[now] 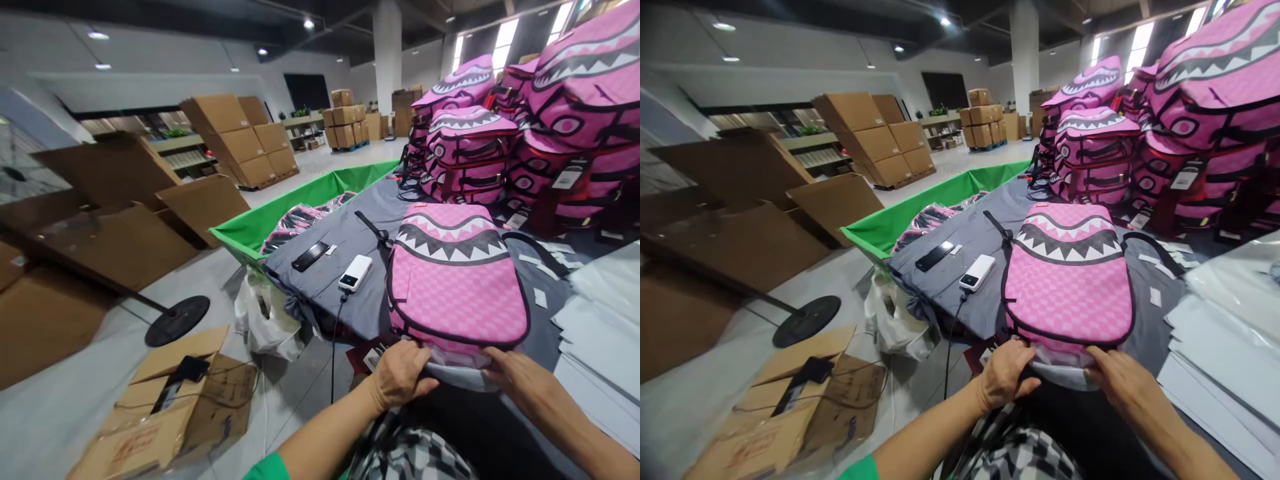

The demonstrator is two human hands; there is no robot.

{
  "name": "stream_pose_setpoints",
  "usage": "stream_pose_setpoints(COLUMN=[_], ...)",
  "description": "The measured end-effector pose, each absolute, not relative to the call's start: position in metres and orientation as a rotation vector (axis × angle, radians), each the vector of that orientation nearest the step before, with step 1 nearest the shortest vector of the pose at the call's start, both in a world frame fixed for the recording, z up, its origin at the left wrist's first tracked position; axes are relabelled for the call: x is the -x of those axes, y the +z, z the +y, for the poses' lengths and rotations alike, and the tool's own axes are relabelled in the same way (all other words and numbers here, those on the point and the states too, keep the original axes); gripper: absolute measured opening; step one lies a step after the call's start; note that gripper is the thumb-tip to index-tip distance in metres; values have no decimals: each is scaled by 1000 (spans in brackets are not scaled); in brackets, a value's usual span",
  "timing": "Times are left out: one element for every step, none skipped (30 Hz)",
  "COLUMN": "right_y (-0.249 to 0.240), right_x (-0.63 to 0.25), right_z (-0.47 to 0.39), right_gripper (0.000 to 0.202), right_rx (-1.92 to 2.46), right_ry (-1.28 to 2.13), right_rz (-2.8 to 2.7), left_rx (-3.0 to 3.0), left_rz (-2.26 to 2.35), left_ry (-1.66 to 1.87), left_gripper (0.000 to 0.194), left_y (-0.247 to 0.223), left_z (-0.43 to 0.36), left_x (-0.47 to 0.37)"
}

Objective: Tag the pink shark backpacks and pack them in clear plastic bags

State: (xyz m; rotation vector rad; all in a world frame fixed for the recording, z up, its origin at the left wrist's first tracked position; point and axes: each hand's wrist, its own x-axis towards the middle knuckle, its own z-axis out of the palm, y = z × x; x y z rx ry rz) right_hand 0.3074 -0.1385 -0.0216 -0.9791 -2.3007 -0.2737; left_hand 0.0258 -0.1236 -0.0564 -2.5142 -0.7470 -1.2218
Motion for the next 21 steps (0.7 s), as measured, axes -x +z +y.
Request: stream_pose_setpoints(right_y=[-22, -22, -21, -20, -19, -17, -15, -13, -11, -9, -8, -7, -7, -7, -7, -7, -5, -3, 0, 4, 9], right_x=[-307, -306, -307, -308, -310, -314, -317, -321, -326, -330, -333, -336, -338, -339, -339, -339, -339, -337, -336, -334, -332], right_z=[-137, -135, -133, -132, -131, -130, -131, -131, -133, -134, -136, -138, -139, -140, -140, -139, -136, -133, -130, -126, -123], right_gripper=[23, 22, 20, 18, 17, 17, 20, 23, 23, 22, 20, 18, 18, 18, 19, 20, 20, 20, 21, 21, 20], right_rx=[998, 1007, 1002, 970, 920, 871, 821, 785, 780, 807, 856, 909, 967, 1025, 1054, 1054, 1030, 990, 942, 904, 875], right_ry=[-261, -260, -264, -268, -258, -229, -190, -149, -90, -32, 19, 60, 91, 111, 138, 179, 244, 314, 362, 364, 308], right_rz=[-2302, -2299, -2297, -2289, -2282, -2278, -2279, -2271, -2265, -2253, -2236, -2217, -2197, -2174, -2182, -2217, -2271, -2336, -2398, -2457, -2514], left_rx=[2529, 2540, 2561, 2588, 2624, 2660, 2700, 2744, 2788, 2829, 2868, 2896, 2906, 2892, 2864, 2834, 2818, 2818, 2829, 2848, 2866], left_rz=[-786, -842, -899, -957, -1016, -1074, -1128, -1182, -1230, -1267, -1286, -1287, -1267, -1218, -1153, -1077, -951, -762, -535, -296, -71], left_ry=[-1187, -1136, -1072, -1012, -966, -943, -934, -927, -918, -899, -864, -824, -792, -792, -816, -857, -901, -943, -958, -939, -892], left_gripper=[46, 43, 41, 40, 39, 39, 38, 38, 38, 38, 37, 35, 31, 26, 22, 19, 16, 14, 14, 15, 17], left_y=[-51, -46, -41, -36, -32, -28, -25, -21, -18, -15, -13, -11, -9, -9, -8, -8, -7, -6, -3, 1, 6], left_z=[-124, -124, -125, -125, -126, -126, -127, -127, -127, -126, -126, -125, -124, -122, -119, -116, -111, -106, -100, -93, -86], left_x=[-24, -24, -23, -24, -24, -24, -24, -24, -24, -24, -24, -23, -23, -23, -22, -21, -20, -19, -18, -17, -17])
